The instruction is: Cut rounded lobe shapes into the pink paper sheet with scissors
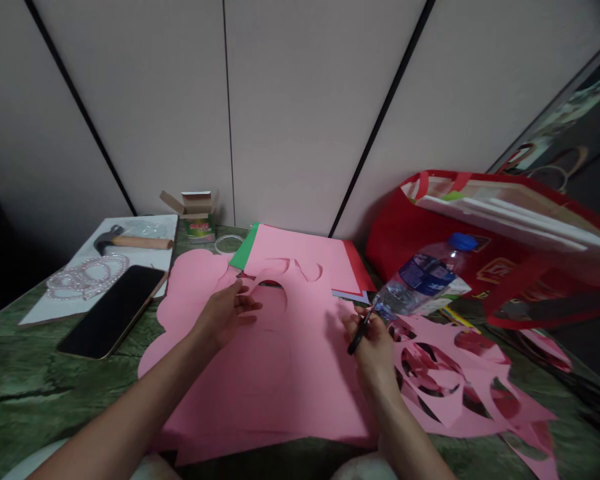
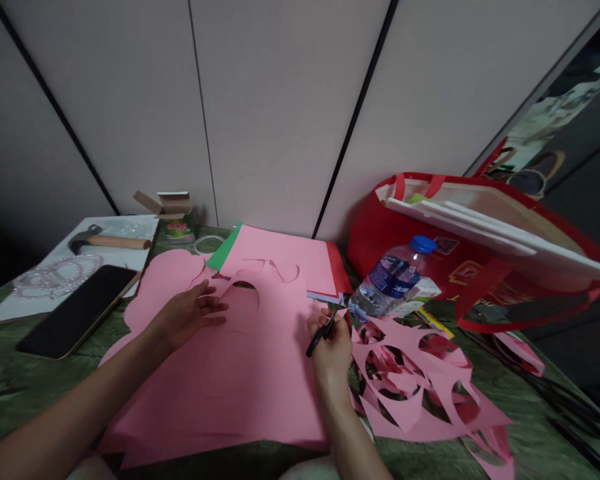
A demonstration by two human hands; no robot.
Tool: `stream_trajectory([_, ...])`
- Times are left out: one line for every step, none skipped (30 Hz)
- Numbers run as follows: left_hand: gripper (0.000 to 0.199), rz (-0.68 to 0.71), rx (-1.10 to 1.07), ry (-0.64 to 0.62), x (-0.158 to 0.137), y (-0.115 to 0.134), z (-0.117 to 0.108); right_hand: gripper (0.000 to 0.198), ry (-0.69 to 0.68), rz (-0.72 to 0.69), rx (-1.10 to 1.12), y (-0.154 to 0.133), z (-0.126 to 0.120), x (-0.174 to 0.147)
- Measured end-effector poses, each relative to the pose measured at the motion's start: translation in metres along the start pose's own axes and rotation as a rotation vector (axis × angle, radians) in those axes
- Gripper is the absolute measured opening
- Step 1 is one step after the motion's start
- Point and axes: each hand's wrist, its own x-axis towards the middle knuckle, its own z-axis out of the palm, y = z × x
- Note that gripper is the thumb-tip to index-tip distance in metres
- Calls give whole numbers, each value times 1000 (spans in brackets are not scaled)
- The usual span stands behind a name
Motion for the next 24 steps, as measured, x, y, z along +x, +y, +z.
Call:
stream_trajectory([15, -1, 0, 0, 0, 0, 0, 33, 8, 15, 5, 0, 0, 1])
stream_trajectory([15, -3, 0, 0, 0, 0, 0, 34, 17, 30, 10, 0, 0, 1])
stream_trajectory([15, -5, 0, 0, -1, 0, 0, 34, 24, 45, 16, 0, 0, 1])
stream_trajectory([15, -6, 0, 1, -1, 0, 0, 33, 27, 58, 21, 0, 0, 1])
stream_trajectory([15, -7, 0, 1, -2, 0, 0, 33, 29, 70, 26, 0, 0, 1])
stream_trajectory([15, -5, -1, 1, -2, 0, 0, 34, 28, 81, 32, -1, 0, 1])
stream_trajectory([15, -3, -1, 0, -2, 0, 0, 34, 27, 90, 38, -2, 0, 1])
stream_trajectory([15, 0, -1, -1, -3, -1, 0, 34, 25, 99, 45, -2, 1, 1])
stream_trajectory([15, 4, -1, -3, -3, -1, 1, 35, 24, 108, 53, -3, 1, 1])
stream_trajectory([15, 8, -1, -5, -4, -1, 1, 35, 22, 115, 60, -5, 1, 0])
stream_trajectory([16, 10, -1, -7, -4, -2, 1, 35, 21, 123, 68, -6, 1, 0])
stream_trajectory([16, 12, 0, -9, -4, -2, 2, 36, 19, 130, 75, -7, 1, -1])
stream_trajectory([16, 15, 1, -11, -4, -2, 2, 36, 18, 137, 83, -9, 2, -1])
stream_trajectory([16, 17, 3, -13, -4, -2, 2, 36, 17, 144, 90, -10, 2, -2])
stream_trajectory([16, 20, 5, -15, -4, -3, 2, 37, 14, 150, 97, -11, 2, -3])
stream_trajectory([15, 22, 9, -18, -4, -3, 2, 38, 10, 155, 104, -11, 3, -4])
stream_trajectory([15, 23, 13, -19, -3, -4, 2, 40, 4, 158, 109, -11, 3, -4])
stream_trajectory([14, 23, 18, -21, -3, -4, 2, 42, -4, 160, 111, -11, 3, -5])
stream_trajectory([14, 23, 24, -24, -3, -5, 2, 44, -13, 162, 108, -10, 3, -5])
stream_trajectory([14, 24, 31, -28, -3, -6, 2, 47, -23, 163, 100, -10, 3, -5])
stream_trajectory([13, 26, 39, -37, -4, -7, 2, 49, -33, 164, 89, -9, 3, -5])
stream_trajectory([13, 28, 47, -51, -5, -9, 2, 50, -43, 164, 74, -9, 2, -5])
stream_trajectory([12, 29, 58, -74, -6, -10, 3, 51, -52, 161, 55, -9, 1, -4])
stream_trajectory([11, 26, 72, -106, -9, -12, 5, 50, -60, 157, 33, -9, 1, -4])
